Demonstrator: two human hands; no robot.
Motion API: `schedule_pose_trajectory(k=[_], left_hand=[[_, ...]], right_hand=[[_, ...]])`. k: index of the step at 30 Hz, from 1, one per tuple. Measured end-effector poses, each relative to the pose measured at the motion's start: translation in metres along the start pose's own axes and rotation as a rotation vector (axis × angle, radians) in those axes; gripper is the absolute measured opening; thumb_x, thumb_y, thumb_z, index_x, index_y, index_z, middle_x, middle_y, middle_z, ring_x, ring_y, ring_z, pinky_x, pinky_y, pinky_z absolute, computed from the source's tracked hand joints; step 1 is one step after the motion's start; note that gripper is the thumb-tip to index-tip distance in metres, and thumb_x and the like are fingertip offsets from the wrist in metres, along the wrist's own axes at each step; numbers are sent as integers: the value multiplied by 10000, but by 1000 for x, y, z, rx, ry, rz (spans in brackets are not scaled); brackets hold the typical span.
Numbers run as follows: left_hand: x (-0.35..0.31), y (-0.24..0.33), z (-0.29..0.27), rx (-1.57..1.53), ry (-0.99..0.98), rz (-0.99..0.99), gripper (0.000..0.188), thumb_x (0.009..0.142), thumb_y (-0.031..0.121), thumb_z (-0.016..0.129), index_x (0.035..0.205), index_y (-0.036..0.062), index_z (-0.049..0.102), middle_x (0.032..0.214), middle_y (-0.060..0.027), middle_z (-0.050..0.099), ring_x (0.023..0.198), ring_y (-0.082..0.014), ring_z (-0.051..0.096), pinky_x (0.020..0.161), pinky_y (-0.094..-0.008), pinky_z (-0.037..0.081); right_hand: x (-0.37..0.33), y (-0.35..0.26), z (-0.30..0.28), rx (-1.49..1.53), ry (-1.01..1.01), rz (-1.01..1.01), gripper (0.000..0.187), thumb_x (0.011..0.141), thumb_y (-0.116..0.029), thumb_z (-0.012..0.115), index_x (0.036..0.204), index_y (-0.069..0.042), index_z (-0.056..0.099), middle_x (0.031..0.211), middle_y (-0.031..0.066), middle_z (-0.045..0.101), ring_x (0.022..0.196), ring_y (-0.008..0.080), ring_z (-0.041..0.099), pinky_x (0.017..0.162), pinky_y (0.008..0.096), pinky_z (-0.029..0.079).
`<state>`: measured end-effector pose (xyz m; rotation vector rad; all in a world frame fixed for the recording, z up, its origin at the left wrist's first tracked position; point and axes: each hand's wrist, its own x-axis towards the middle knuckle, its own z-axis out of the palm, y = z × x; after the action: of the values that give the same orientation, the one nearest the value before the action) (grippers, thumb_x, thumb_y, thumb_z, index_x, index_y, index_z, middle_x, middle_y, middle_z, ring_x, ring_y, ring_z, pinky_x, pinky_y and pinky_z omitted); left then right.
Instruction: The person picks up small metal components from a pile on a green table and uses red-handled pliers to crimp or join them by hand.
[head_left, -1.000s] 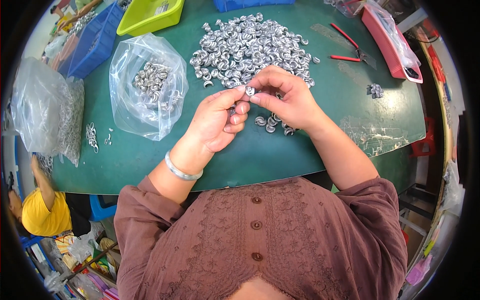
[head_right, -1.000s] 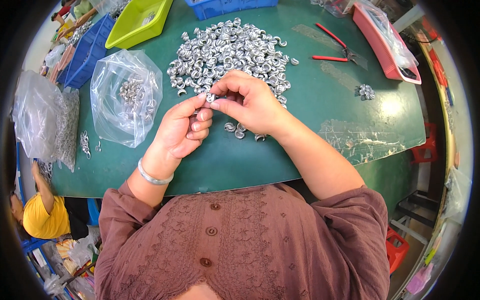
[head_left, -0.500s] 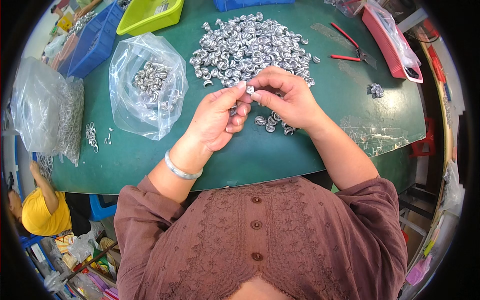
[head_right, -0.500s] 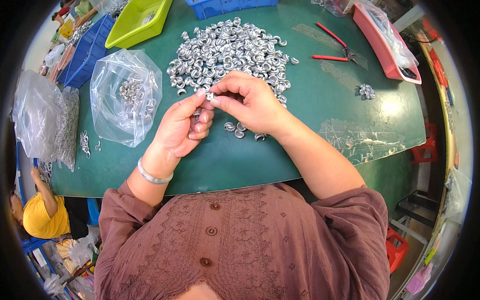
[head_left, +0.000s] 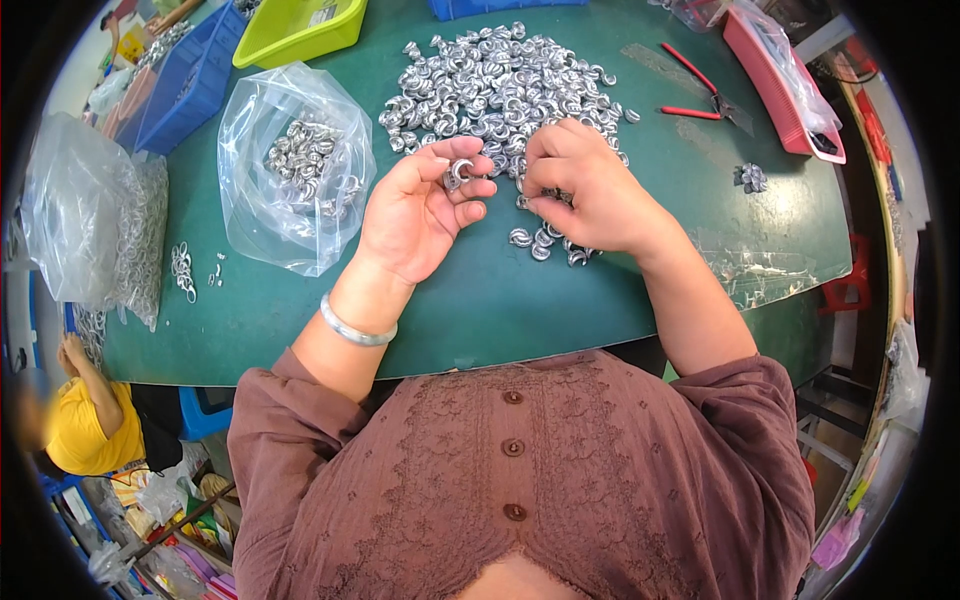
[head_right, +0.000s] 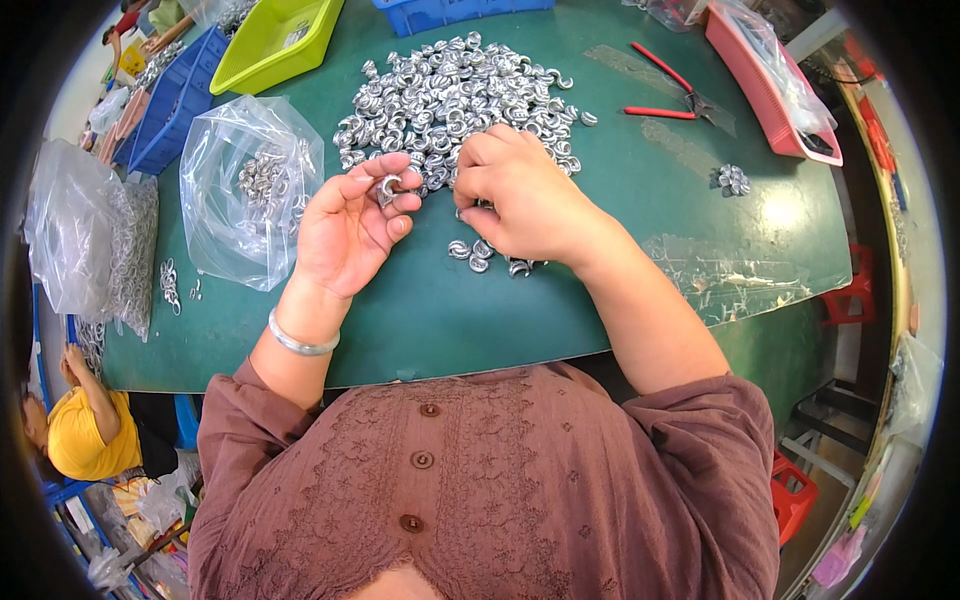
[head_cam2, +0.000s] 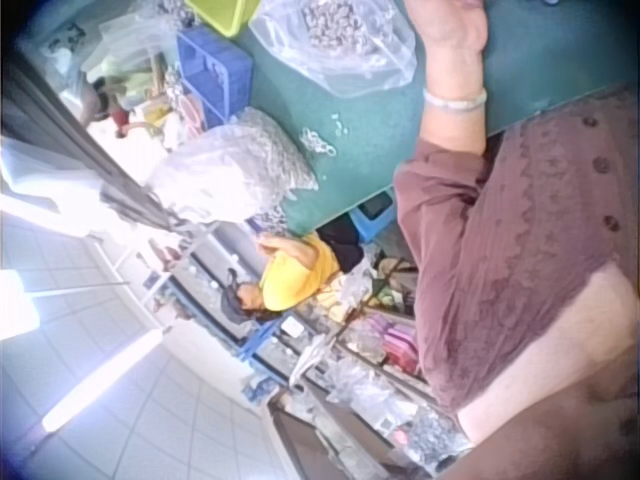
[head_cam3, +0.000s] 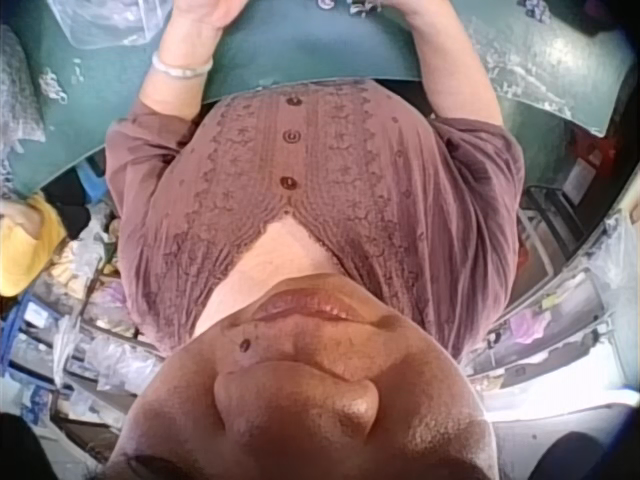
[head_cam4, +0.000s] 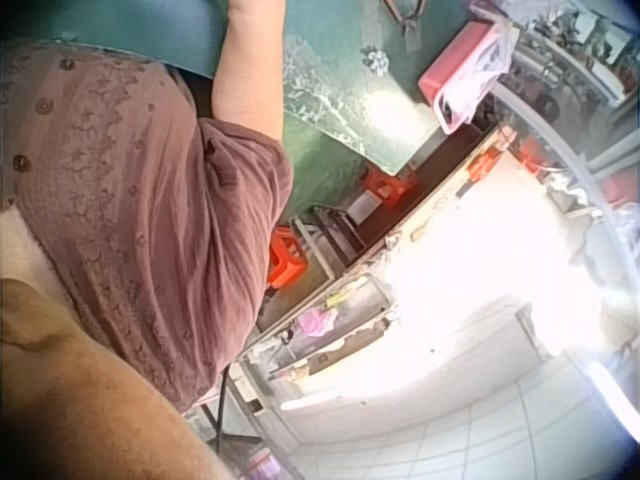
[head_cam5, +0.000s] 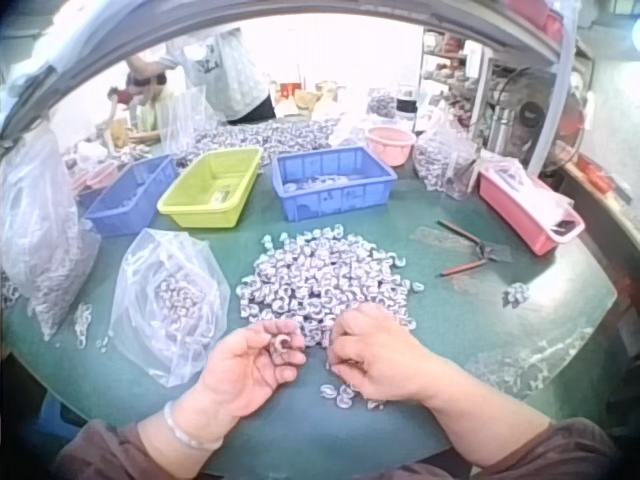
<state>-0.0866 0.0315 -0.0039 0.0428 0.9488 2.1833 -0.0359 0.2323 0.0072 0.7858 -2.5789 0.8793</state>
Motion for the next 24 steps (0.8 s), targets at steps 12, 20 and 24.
schedule_pose_trajectory(k=[12, 20, 24], left_hand=[[-5, -10, 9, 477, 2, 37, 162, 768, 39, 622, 924, 33, 579, 762, 20, 514, 656, -45, 455, 551, -166, 367], [-6, -21, 11, 1046, 28, 564, 201, 722, 50, 674, 904, 50, 589, 687, 32, 492, 613, -42, 432, 546, -185, 377], [-3, -23, 8, 959, -11, 597, 178, 735, 33, 656, 900, 38, 589, 697, 23, 505, 620, -42, 440, 558, -183, 377]], right_hand=[[0, 3, 0, 267, -3, 44, 62, 729, -44, 589, 790, -54, 589, 828, 31, 537, 812, 194, 504, 746, 310, 395], [0, -1, 5, 833, 91, 246, 23, 788, -17, 570, 806, -14, 556, 801, 14, 548, 755, 110, 510, 671, 236, 415], [4, -4, 2, 476, 161, -17, 98, 720, 33, 602, 776, -21, 543, 802, 65, 546, 745, 209, 538, 668, 269, 436]])
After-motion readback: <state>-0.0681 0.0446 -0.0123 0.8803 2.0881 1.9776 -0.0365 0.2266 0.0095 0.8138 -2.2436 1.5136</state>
